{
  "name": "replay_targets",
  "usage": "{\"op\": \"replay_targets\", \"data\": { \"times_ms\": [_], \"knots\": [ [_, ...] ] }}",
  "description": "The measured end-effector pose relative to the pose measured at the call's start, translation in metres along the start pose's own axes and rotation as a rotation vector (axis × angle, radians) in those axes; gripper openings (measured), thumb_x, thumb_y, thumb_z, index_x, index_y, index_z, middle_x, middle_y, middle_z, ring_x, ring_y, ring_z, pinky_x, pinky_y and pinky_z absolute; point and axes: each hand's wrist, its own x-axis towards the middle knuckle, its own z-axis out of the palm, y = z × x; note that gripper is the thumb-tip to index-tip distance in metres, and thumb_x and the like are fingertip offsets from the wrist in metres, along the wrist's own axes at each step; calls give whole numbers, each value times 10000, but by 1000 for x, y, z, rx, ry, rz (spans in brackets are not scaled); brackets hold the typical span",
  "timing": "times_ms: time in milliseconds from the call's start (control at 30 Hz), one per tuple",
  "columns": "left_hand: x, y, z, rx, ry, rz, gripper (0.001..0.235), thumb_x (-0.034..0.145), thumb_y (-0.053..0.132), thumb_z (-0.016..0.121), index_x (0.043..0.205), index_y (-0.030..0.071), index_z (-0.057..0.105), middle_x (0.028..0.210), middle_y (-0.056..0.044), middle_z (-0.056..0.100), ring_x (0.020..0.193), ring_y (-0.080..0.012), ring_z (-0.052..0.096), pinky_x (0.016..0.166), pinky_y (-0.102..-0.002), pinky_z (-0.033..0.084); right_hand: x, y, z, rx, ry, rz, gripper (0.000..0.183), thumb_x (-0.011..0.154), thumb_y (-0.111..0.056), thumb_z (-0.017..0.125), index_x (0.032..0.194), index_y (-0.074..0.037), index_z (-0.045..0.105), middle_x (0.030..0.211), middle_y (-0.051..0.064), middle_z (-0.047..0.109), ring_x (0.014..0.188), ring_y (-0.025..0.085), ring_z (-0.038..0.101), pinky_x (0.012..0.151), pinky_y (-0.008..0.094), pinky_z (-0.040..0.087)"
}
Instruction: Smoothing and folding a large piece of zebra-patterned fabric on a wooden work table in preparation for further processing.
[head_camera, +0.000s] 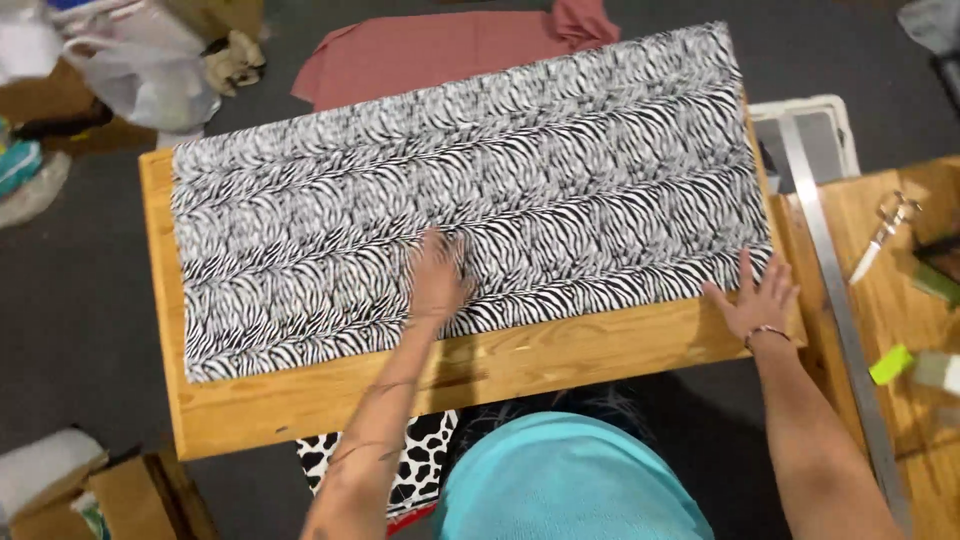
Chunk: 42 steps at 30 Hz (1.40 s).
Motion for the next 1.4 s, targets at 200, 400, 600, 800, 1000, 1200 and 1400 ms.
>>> {"op": "replay_targets", "data": {
  "times_ms": [200,400,600,800,1000,1200,1400],
  "knots": [
    [5,136,53,-287,-185,161,1091,755,865,560,1631,335,183,1683,-200,-1,1543,-427,-31,1151,-708,-66,8,13,29,111,256,-66,968,799,-835,398,1613,-435,60,1684,186,5,1539,428,-41,1232,629,11],
    [11,163,35,-188,-506,-40,1194,709,863,624,1636,321,103,1669,-199,-175,1519,-455,-155,1132,-717,-109,15,28,29,32,261,-51,936,813,-887,350,1611,-455,119,1686,186,81,1554,403,18,1237,609,11],
    [10,176,28,-92,-542,-74,1232,684,920,579,1632,347,41,1667,-186,-186,1511,-430,-192,1125,-710,-131,-9,127,57,194,600,-61,476,927,-414,714,1356,-245,595,1504,38,467,1401,215,459,1160,375,393],
    [5,169,46,-22,-513,-123,1297,575,1031,498,1611,418,16,1677,-122,-193,1511,-355,-229,1131,-653,-200,-35,220,74,292,542,227,509,871,-375,794,1314,-249,577,1289,38,528,1227,284,549,1011,455,526],
    [3,176,33,-57,-496,-106,1228,672,905,556,1617,418,-58,1657,-123,-241,1503,-369,-247,1127,-675,-194,-2,263,93,297,477,230,460,758,-387,867,1159,-359,644,1018,-60,581,1042,185,658,922,356,571],
    [6,173,39,-51,-525,-118,1236,657,938,535,1608,447,-82,1657,-119,-238,1499,-365,-251,1110,-674,-209,-24,260,50,673,400,289,389,755,-187,894,1086,-314,733,958,-26,726,1022,184,687,953,355,540],
    [7,177,36,-35,-564,-145,1246,646,953,524,1604,454,-98,1652,-108,-259,1493,-356,-270,1103,-671,-225,-24,267,54,653,470,341,325,769,-166,885,1001,-340,738,916,-84,737,1024,150,695,927,346,556]
  ]
}}
